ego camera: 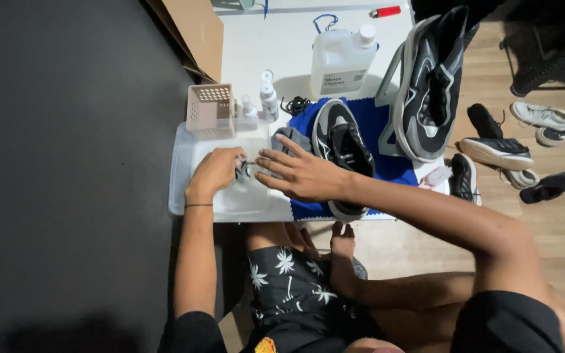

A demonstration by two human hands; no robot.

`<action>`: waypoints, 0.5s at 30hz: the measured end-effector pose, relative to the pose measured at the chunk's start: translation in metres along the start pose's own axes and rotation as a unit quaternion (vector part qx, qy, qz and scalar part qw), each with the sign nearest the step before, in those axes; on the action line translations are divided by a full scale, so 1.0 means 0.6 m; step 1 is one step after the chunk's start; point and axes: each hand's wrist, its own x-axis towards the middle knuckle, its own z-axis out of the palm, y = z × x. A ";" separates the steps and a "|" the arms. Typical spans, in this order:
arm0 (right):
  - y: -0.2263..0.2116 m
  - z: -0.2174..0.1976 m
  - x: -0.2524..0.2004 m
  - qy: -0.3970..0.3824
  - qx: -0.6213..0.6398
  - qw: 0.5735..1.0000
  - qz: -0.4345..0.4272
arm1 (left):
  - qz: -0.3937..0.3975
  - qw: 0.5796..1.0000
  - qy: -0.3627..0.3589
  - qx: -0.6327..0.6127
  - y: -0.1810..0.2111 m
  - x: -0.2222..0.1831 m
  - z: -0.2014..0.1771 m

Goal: Cleaning shoe laces by applying cleaning solution and rubbing them between hands over a container of water.

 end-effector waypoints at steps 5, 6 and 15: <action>0.049 0.081 0.017 0.023 0.104 0.988 0.109 | 0.007 0.999 -0.005 0.035 0.004 -0.004 0.017; 0.059 0.095 0.021 0.031 0.154 0.974 0.161 | 0.016 0.999 0.007 0.050 0.010 -0.006 0.014; 0.070 0.159 0.011 0.068 0.223 0.947 0.221 | -0.021 0.999 0.014 0.023 0.012 -0.003 -0.011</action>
